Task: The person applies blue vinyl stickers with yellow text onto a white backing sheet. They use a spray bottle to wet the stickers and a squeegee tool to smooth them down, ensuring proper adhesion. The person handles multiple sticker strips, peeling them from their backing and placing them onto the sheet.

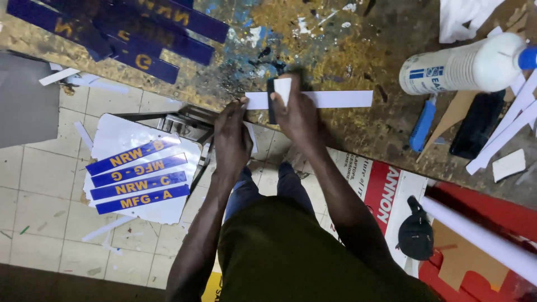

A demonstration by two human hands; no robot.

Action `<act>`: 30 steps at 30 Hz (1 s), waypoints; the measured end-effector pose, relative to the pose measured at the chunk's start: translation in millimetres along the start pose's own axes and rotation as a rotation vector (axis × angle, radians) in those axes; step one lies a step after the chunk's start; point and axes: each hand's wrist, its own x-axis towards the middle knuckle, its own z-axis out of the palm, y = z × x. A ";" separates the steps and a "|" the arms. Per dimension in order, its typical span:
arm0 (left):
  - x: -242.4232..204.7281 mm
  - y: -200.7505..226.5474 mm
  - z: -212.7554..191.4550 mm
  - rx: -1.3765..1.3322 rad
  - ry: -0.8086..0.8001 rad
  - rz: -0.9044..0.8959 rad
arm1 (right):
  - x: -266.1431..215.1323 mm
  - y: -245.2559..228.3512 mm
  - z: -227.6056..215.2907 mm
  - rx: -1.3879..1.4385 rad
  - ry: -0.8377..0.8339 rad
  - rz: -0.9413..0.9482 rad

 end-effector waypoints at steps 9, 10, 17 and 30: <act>6.5 0.3 -31.8 -0.357 -0.060 -0.204 | 3.1 -37.1 25.5 0.028 0.038 -0.206; 2.3 2.2 -36.0 -0.358 -0.060 -0.192 | -1.4 -35.4 21.0 0.029 0.050 -0.208; -5.6 23.3 -46.1 -0.577 -0.001 -0.308 | -18.9 24.5 -44.4 0.533 0.069 -0.184; -7.1 138.0 18.3 -0.662 -0.563 -0.204 | -90.1 210.5 -157.8 -0.094 0.622 0.217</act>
